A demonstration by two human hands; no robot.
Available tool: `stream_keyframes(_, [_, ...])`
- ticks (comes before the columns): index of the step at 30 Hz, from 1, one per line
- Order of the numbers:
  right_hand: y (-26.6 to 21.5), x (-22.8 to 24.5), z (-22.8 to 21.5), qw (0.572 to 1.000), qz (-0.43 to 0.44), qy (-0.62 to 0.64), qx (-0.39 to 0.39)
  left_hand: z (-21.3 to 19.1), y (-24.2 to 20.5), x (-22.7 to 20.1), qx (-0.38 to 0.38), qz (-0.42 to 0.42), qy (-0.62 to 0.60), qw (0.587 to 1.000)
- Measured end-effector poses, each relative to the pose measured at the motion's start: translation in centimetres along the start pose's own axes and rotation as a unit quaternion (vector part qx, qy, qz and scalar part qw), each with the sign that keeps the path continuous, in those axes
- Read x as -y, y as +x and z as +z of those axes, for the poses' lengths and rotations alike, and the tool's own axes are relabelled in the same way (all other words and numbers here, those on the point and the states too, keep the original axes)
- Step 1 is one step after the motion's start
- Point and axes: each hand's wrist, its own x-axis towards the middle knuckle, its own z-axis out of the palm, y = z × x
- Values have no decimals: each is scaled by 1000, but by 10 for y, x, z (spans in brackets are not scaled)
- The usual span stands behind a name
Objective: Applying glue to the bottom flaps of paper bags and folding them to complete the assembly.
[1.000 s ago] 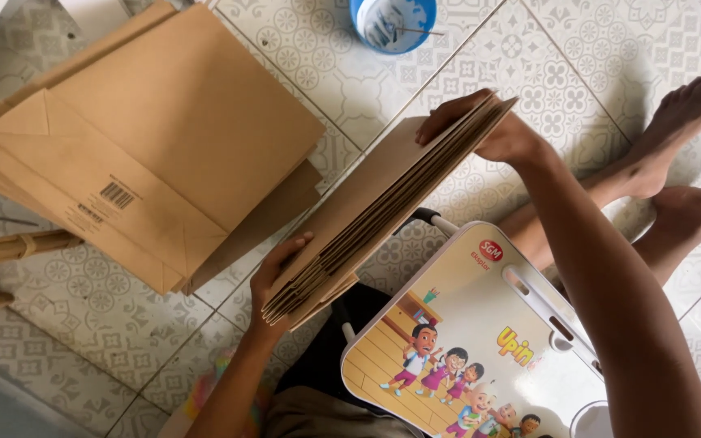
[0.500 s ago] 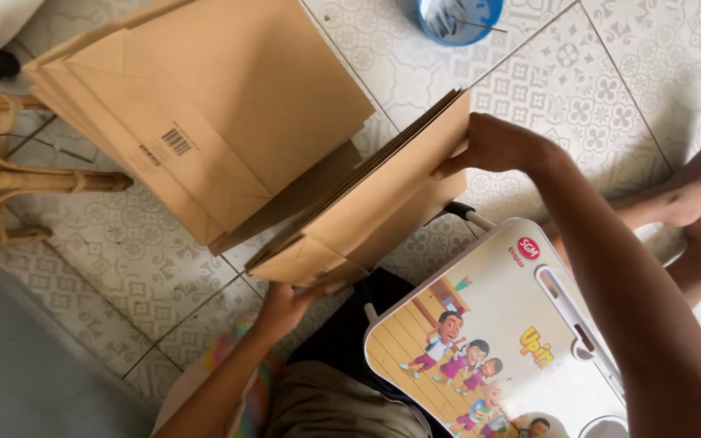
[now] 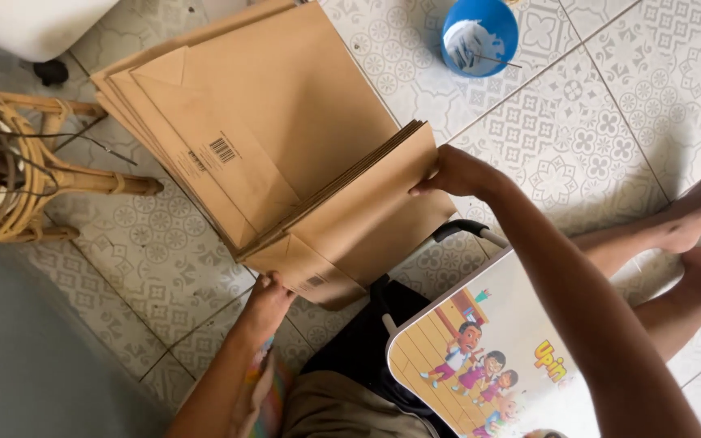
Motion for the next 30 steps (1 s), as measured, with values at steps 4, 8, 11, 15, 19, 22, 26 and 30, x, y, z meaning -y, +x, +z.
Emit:
stream_keyframes(4, [31, -17, 23, 998, -13, 67, 9, -3, 14, 8, -1, 40, -17, 999])
stream_keyframes(8, [67, -2, 25, 992, -36, 123, -1, -16, 38, 11, -6, 64, -47, 997])
stream_keyframes(11, [84, -1, 36, 989, -36, 145, -20, -3, 28, 6, 2, 68, -58, 996])
stream_keyframes(15, [107, 2, 36, 990, -34, 132, -34, 23, 17, -10, -18, 73, -76, 994])
stream_keyframes(19, [103, 29, 30, 988, -34, 136, -60, 40, 18, -33, -15, 78, -79, 994])
stream_keyframes(22, [104, 40, 30, 985, -41, 145, -89, 60, 10, -55, -10, 80, -75, 994])
stream_keyframes(26, [110, 42, 24, 982, -62, 147, -100, 64, 15, -68, -19, 77, -58, 995])
stream_keyframes(30, [73, 38, 20, 987, -56, 123, -83, 135, -56, -109, -21, 59, 15, 998])
